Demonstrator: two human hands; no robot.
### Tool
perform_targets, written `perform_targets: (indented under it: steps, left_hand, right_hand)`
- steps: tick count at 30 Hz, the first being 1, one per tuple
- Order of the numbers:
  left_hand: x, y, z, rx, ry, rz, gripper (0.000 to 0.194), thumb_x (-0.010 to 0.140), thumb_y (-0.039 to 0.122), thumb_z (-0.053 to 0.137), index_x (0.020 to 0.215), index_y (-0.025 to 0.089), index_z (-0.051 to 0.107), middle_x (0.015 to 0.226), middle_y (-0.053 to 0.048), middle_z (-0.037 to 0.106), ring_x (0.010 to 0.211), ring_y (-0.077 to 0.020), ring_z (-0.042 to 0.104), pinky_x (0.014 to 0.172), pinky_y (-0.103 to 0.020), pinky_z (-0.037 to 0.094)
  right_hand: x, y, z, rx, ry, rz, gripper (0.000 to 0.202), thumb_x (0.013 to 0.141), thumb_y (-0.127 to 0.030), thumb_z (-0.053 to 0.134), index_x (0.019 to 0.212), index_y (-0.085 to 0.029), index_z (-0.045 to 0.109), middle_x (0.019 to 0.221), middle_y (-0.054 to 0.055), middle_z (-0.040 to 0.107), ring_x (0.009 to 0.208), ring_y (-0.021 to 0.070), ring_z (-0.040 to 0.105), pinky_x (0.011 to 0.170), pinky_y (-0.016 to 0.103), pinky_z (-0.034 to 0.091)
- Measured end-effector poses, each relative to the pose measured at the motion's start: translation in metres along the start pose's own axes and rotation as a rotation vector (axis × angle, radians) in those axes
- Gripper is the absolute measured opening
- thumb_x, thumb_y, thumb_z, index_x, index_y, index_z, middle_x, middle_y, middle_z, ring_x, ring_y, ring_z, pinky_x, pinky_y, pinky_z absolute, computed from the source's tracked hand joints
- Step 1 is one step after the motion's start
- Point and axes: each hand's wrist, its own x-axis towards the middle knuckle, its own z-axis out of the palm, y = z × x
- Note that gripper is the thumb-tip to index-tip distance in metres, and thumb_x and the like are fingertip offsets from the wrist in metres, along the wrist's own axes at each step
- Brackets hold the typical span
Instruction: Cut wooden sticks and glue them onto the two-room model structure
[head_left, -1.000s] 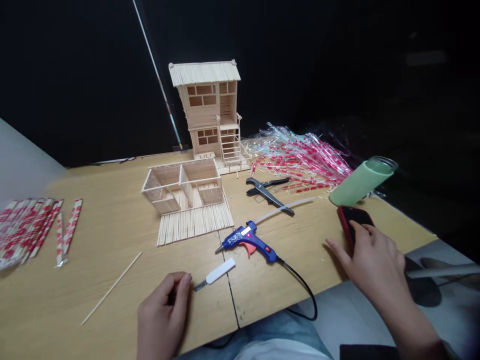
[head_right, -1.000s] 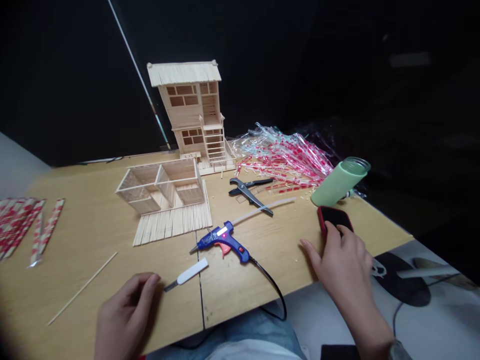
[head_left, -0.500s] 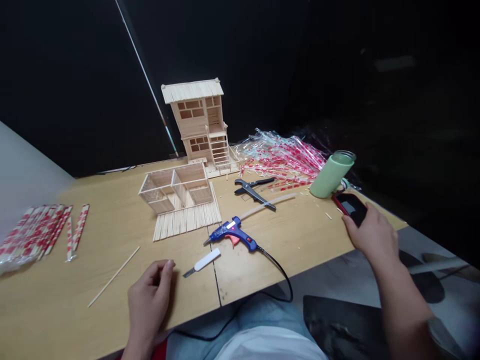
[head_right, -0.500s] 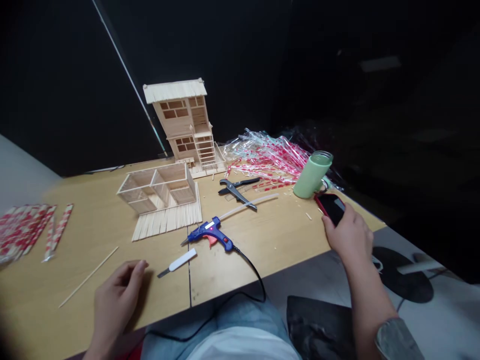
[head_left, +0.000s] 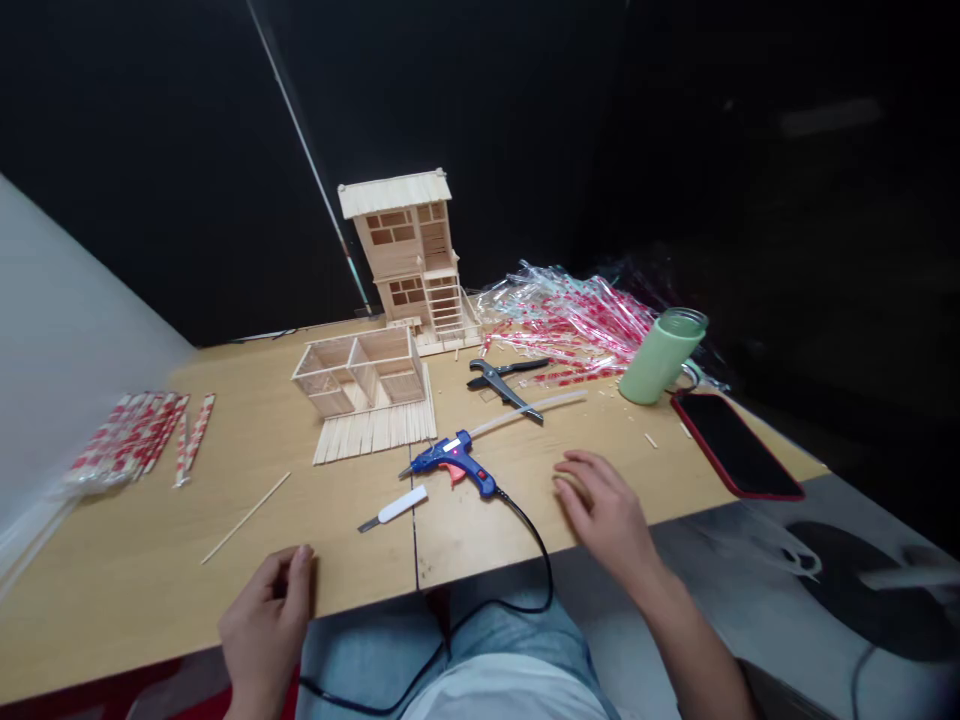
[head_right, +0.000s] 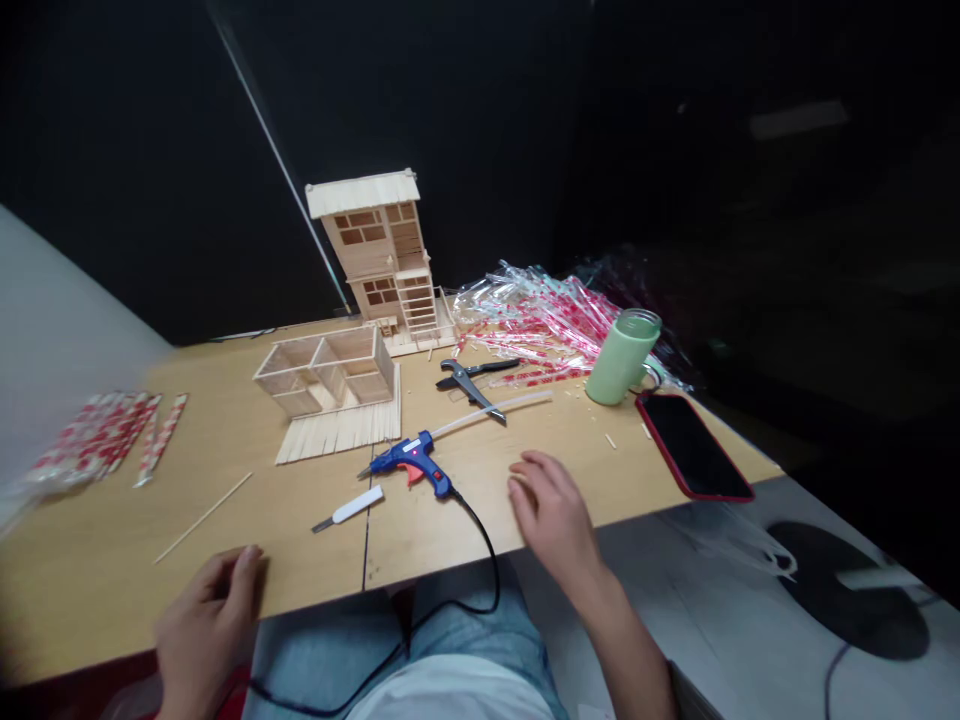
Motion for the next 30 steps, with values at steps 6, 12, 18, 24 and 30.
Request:
perform_targets:
  steps: [6, 12, 18, 24, 30]
  left_hand:
    - [-0.003, 0.005, 0.005, 0.053, 0.044, 0.085, 0.031, 0.089, 0.044, 0.055, 0.078, 0.020, 0.071, 0.064, -0.001, 0.068, 0.060, -0.0148, 0.064, 0.057, -0.022, 0.044]
    - [-0.004, 0.006, 0.004, 0.007, 0.032, 0.087, 0.029, 0.089, 0.040, 0.056, 0.073, 0.020, 0.070, 0.062, 0.000, 0.068, 0.056, -0.0133, 0.062, 0.056, -0.022, 0.045]
    - [-0.005, 0.006, 0.004, 0.005, 0.026, 0.034, 0.028, 0.088, 0.039, 0.056, 0.073, 0.019, 0.070, 0.061, -0.001, 0.067, 0.055, -0.0136, 0.061, 0.056, -0.023, 0.046]
    - [-0.002, 0.008, 0.004, 0.039, -0.010, 0.029, 0.030, 0.089, 0.041, 0.054, 0.074, 0.020, 0.070, 0.064, -0.002, 0.069, 0.057, -0.0149, 0.062, 0.056, -0.023, 0.046]
    - [0.006, 0.014, -0.003, 0.028, -0.138, -0.015, 0.033, 0.092, 0.045, 0.051, 0.077, 0.022, 0.071, 0.063, 0.000, 0.068, 0.058, -0.0156, 0.063, 0.055, -0.023, 0.043]
  right_hand:
    - [0.010, -0.014, 0.022, -0.022, -0.125, -0.082, 0.021, 0.097, -0.029, 0.050, 0.107, -0.021, 0.066, 0.115, 0.014, 0.067, 0.109, 0.0290, 0.062, 0.095, 0.048, 0.049]
    - [0.003, -0.004, 0.027, -0.037, -0.124, -0.102, 0.022, 0.096, -0.033, 0.050, 0.111, -0.022, 0.063, 0.118, 0.014, 0.066, 0.110, 0.0312, 0.061, 0.095, 0.050, 0.048]
    - [0.005, -0.002, 0.027, -0.037, -0.117, -0.166, 0.023, 0.096, -0.036, 0.051, 0.113, -0.023, 0.060, 0.116, 0.016, 0.067, 0.105, 0.0336, 0.062, 0.088, 0.051, 0.048]
    - [0.006, -0.001, 0.028, -0.042, -0.134, -0.165, 0.024, 0.096, -0.038, 0.051, 0.113, -0.023, 0.059, 0.116, 0.016, 0.066, 0.105, 0.0335, 0.062, 0.087, 0.051, 0.048]
    - [0.005, -0.001, 0.028, -0.035, -0.156, -0.123, 0.022, 0.095, -0.037, 0.054, 0.108, -0.022, 0.062, 0.115, 0.013, 0.067, 0.107, 0.0315, 0.062, 0.092, 0.049, 0.047]
